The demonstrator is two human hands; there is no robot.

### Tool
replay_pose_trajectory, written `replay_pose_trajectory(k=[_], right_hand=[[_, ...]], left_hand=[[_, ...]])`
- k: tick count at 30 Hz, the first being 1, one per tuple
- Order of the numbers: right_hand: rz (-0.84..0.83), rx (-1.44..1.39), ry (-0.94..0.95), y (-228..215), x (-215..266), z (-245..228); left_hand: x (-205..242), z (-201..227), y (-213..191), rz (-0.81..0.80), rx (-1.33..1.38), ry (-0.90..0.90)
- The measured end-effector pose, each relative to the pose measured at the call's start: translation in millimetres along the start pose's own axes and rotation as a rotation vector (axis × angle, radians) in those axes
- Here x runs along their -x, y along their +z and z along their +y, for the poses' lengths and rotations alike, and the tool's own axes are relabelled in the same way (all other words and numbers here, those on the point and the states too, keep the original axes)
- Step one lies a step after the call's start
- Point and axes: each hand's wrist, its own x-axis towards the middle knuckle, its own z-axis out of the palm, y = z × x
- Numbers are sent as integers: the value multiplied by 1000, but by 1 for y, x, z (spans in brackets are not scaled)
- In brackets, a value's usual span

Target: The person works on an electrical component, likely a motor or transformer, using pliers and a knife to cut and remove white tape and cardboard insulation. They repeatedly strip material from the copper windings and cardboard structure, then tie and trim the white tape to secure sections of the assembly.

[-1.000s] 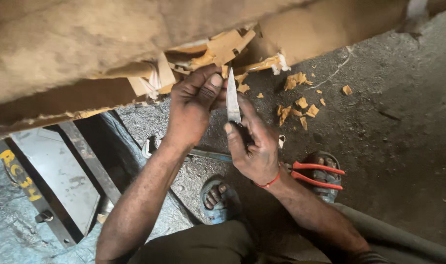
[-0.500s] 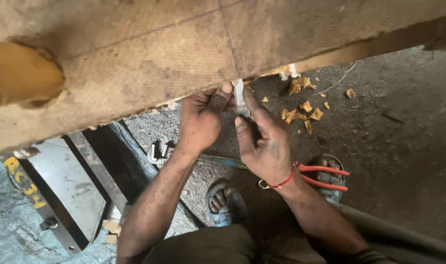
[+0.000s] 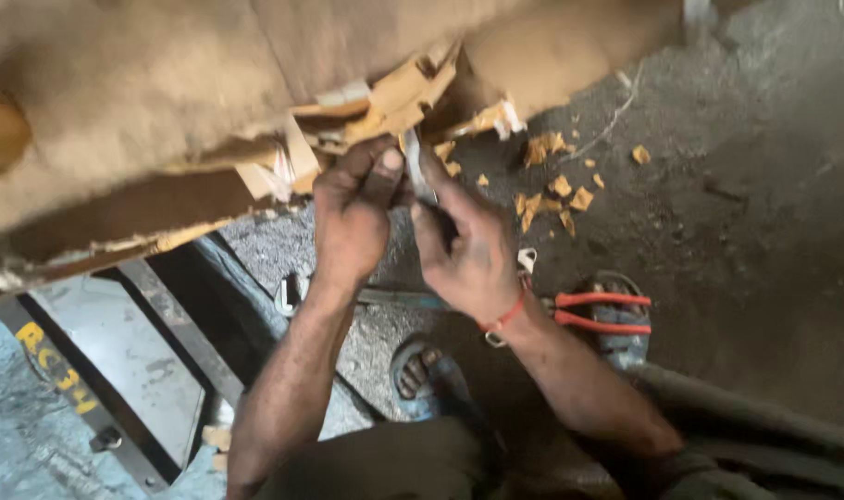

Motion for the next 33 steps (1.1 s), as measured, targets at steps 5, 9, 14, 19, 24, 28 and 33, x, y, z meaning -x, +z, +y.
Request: replay_pose_trajectory(k=[5, 9, 14, 19, 24, 28, 33], right_hand=[[54, -61, -146, 4, -14, -21], [13, -88, -41, 8, -4, -15], [27, -31, -98, 9, -4, -2], [7, -68, -85, 6, 1, -13], [-20, -137, 149, 5, 12, -19], [13, -15, -49, 2, -7, -10], [-3, -132, 12, 8, 7, -6]], left_hand=[[-9, 14, -2, -7, 72, 10], [4, -1, -9, 0, 46, 48], [-8, 10, -8, -3, 66, 10], [-5, 8, -7, -3, 65, 57], [9, -6, -7, -15, 112, 4], [-12, 12, -6, -7, 46, 61], [1, 9, -8, -37, 110, 53]])
